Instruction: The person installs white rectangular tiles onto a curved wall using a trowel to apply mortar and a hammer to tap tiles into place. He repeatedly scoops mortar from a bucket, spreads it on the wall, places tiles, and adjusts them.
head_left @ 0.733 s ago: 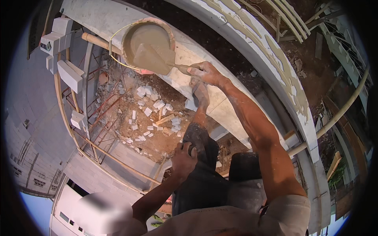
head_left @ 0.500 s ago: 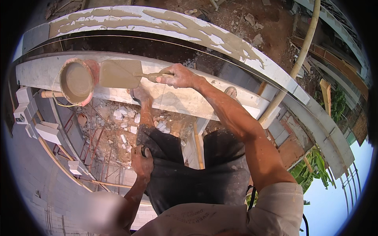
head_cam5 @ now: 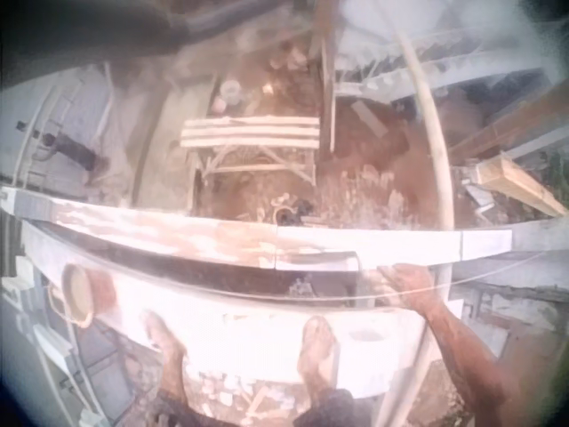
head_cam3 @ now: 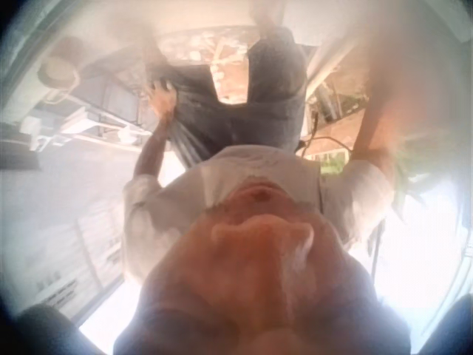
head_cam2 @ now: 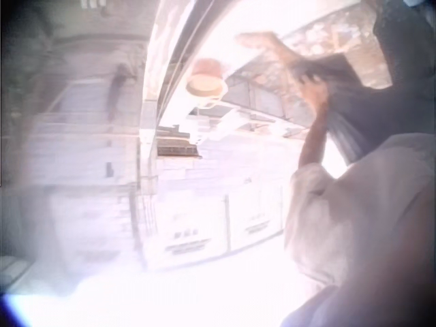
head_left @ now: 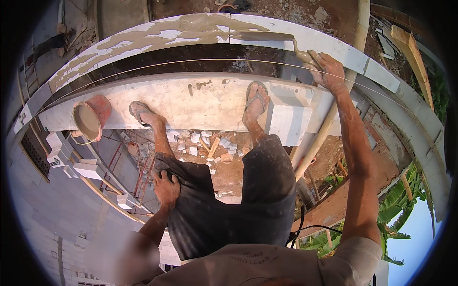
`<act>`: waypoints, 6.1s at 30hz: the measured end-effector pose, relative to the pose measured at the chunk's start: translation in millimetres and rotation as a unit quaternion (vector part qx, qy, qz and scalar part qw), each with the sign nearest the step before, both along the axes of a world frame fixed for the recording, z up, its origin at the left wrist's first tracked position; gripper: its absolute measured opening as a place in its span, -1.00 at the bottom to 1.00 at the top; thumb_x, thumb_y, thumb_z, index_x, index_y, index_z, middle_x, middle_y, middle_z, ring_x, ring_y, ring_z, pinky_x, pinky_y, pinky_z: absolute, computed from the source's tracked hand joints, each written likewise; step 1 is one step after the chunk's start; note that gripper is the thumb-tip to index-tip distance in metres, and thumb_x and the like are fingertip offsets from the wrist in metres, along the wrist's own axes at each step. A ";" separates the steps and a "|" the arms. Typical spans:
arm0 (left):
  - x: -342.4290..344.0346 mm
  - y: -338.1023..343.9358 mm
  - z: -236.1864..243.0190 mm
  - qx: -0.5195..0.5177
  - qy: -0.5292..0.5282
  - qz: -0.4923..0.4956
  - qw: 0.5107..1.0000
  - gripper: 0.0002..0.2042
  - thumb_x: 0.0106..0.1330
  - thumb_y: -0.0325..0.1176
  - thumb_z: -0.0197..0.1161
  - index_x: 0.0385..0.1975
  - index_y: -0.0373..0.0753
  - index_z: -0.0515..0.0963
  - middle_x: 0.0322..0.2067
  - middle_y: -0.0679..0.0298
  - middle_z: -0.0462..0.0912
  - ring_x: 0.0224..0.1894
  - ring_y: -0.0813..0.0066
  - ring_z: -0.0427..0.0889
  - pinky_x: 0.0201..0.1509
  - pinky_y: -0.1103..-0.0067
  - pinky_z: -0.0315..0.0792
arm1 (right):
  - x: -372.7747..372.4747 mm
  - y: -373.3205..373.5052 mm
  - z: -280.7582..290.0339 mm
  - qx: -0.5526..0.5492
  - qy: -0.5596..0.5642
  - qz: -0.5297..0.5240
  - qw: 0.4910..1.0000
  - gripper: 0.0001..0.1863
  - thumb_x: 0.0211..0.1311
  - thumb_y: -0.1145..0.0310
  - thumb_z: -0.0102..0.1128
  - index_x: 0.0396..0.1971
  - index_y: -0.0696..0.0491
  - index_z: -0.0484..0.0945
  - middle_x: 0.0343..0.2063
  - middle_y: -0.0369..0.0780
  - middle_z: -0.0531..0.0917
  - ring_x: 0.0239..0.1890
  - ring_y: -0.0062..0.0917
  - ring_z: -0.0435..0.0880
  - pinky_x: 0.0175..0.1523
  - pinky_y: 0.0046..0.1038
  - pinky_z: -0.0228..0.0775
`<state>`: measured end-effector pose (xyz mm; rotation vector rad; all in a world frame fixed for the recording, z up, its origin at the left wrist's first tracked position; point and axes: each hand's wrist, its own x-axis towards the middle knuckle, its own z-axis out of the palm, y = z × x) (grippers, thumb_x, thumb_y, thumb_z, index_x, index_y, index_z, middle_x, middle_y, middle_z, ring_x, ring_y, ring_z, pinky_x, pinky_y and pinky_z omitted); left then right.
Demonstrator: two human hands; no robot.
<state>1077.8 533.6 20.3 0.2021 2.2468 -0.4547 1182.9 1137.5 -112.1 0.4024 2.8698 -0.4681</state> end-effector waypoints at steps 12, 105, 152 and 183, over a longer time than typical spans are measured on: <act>21.8 18.6 -11.5 -0.038 -0.004 -0.004 0.999 -0.61 0.21 -0.18 0.21 -0.06 -0.29 0.47 0.00 -0.16 0.39 0.09 -0.18 0.42 0.12 0.09 0.38 | 58.6 45.4 -8.7 -0.005 0.119 -0.037 0.992 -0.51 0.07 0.21 0.41 0.03 0.02 0.60 -0.38 -0.21 0.63 -0.38 -0.33 0.61 -0.30 -0.35 0.49; -51.3 27.4 -5.7 -0.043 -0.049 -0.102 0.993 -0.67 0.20 -0.14 0.26 -0.19 -0.27 0.55 -0.11 -0.03 0.45 0.02 -0.09 0.46 0.08 0.13 0.38 | 146.1 -36.3 -53.9 0.069 0.172 -0.353 0.917 -0.48 0.06 0.28 0.44 -0.01 0.17 0.49 -0.27 -0.07 0.62 -0.21 -0.13 0.63 -0.12 -0.24 0.49; -122.8 -28.9 7.5 -0.009 -0.142 0.040 0.989 -0.55 0.30 -0.10 0.13 0.04 -0.32 0.49 0.11 -0.12 0.41 0.18 -0.11 0.45 0.19 0.15 0.44 | 37.8 -191.5 46.7 -0.428 0.119 -0.720 0.533 -0.63 0.46 0.00 -0.04 -0.11 0.03 0.46 -0.59 -0.26 0.53 -0.74 -0.56 0.49 -0.70 -0.56 0.32; -153.3 -155.5 -2.7 0.211 -0.042 0.492 0.843 -0.71 0.22 -0.14 0.27 -0.19 -0.19 0.62 -0.12 0.13 0.56 0.02 0.09 0.55 0.08 0.23 0.47 | -517.5 -741.1 -38.8 -0.360 -0.309 0.125 0.871 -0.56 0.19 0.17 0.23 -0.16 0.30 0.62 -0.54 -0.10 0.67 -0.50 -0.43 0.70 -0.35 -0.41 0.54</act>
